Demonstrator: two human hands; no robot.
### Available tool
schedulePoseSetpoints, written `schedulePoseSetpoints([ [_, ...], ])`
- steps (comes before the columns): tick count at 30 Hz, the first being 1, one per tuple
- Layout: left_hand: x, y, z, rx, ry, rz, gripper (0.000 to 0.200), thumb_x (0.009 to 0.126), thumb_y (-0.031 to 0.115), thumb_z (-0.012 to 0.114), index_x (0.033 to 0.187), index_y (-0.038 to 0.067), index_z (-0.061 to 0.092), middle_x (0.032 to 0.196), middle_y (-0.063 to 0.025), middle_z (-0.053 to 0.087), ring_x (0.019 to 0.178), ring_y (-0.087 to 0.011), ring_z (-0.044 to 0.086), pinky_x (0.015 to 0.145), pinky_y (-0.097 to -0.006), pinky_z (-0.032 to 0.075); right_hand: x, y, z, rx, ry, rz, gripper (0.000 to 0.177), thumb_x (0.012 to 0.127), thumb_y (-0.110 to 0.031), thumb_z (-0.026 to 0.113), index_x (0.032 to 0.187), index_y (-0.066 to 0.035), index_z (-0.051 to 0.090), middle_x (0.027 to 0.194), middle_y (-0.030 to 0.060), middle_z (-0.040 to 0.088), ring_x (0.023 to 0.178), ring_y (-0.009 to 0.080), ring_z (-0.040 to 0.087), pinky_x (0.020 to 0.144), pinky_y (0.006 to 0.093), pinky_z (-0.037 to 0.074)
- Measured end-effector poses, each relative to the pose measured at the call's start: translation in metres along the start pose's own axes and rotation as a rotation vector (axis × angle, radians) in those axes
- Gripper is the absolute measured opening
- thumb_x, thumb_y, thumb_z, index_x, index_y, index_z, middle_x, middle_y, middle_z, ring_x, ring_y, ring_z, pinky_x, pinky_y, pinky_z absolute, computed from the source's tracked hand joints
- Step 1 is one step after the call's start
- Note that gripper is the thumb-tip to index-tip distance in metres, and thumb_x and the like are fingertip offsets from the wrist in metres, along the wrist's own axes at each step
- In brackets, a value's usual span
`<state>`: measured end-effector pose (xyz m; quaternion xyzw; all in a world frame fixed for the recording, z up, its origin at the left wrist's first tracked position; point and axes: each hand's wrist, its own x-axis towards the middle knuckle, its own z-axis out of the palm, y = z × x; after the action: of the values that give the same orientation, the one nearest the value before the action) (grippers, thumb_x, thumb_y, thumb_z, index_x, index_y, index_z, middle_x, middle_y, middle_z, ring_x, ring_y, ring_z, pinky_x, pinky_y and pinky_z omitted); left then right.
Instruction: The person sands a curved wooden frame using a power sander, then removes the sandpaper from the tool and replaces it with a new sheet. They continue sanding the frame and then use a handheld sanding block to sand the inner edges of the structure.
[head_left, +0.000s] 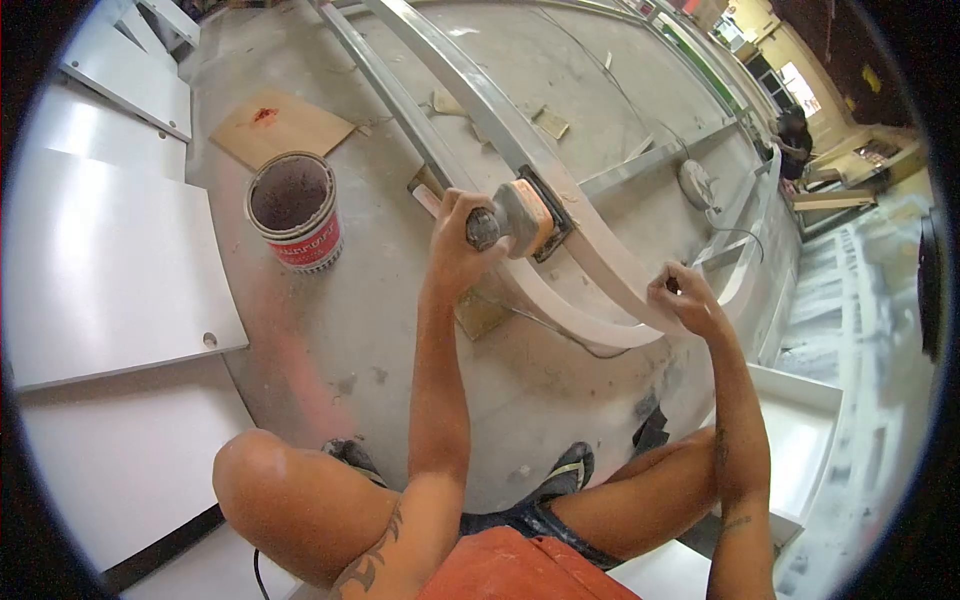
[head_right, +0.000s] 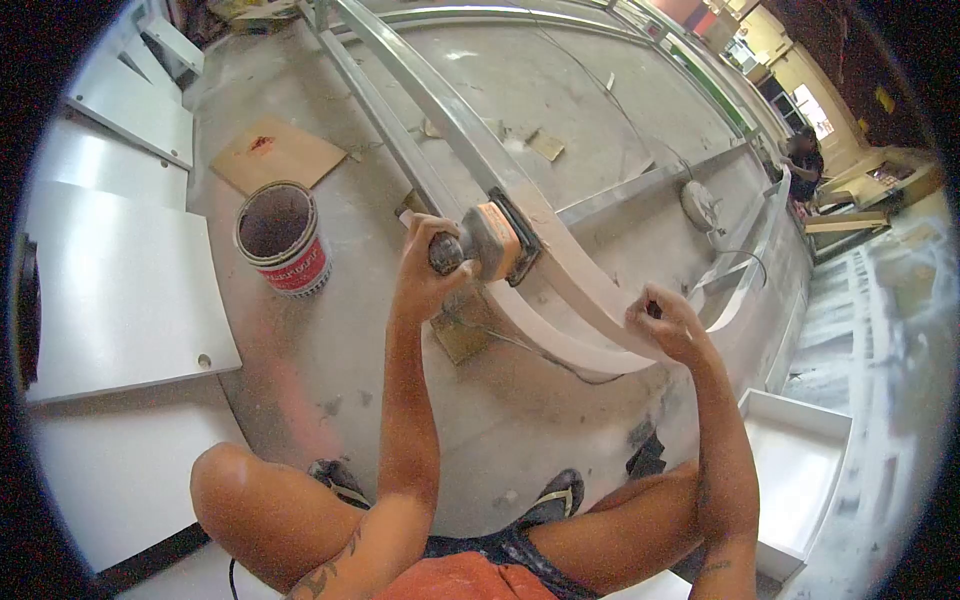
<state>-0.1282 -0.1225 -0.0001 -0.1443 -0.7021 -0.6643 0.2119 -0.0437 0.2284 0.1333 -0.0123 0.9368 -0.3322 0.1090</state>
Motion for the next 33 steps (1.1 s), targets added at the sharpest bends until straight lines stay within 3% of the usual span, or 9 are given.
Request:
schedulePoseSetpoints([
  [9,0.000,-0.001,0.003,-0.024,0.019,0.017,0.049,0.065,0.004,0.081,0.110,0.008,0.061,0.105,-0.0098,0.054,0.096,-0.0290,0.060,0.086,-0.0398,0.051,-0.001,0.001,0.001,-0.079,0.008,0.020,0.017,0.090,-0.016,0.068,0.085,-0.002,0.061,0.079,0.0008,0.062,0.075,0.0094,0.054,0.070,0.0281,0.046],
  [18,-0.008,-0.002,0.001,-0.005,-0.016,0.015,0.049,0.064,0.004,0.080,0.109,0.009,0.061,0.104,-0.0092,0.054,0.096,-0.0272,0.060,0.086,-0.0395,0.051,0.001,0.002,0.001,-0.035,-0.010,-0.006,0.015,0.091,-0.016,0.068,0.088,-0.002,0.063,0.080,0.0004,0.062,0.074,0.0088,0.053,0.069,0.0273,0.045],
  [21,-0.003,-0.009,0.004,-0.046,-0.032,0.015,0.049,0.065,0.006,0.081,0.109,0.008,0.059,0.104,-0.0086,0.052,0.098,-0.0261,0.055,0.092,-0.0388,0.046,0.001,0.008,0.002,-0.022,0.008,0.002,0.015,0.091,-0.016,0.068,0.086,-0.002,0.062,0.079,0.0000,0.061,0.074,0.0087,0.052,0.069,0.0269,0.045],
  [23,0.003,-0.018,0.006,-0.006,0.062,0.048,0.048,0.067,0.006,0.081,0.108,0.008,0.058,0.103,-0.0082,0.052,0.099,-0.0252,0.054,0.093,-0.0378,0.045,0.000,0.004,0.002,-0.008,0.008,-0.010,0.016,0.091,-0.016,0.069,0.086,-0.003,0.062,0.078,-0.0004,0.060,0.073,0.0085,0.052,0.068,0.0267,0.045],
  [33,-0.012,-0.030,0.010,-0.074,0.070,-0.036,0.046,0.069,0.005,0.080,0.109,0.007,0.057,0.104,-0.0064,0.050,0.100,-0.0230,0.052,0.093,-0.0354,0.044,-0.001,0.004,0.004,-0.052,0.034,-0.002,0.018,0.090,-0.018,0.069,0.085,-0.003,0.060,0.074,-0.0018,0.054,0.070,0.0082,0.047,0.064,0.0271,0.042],
])
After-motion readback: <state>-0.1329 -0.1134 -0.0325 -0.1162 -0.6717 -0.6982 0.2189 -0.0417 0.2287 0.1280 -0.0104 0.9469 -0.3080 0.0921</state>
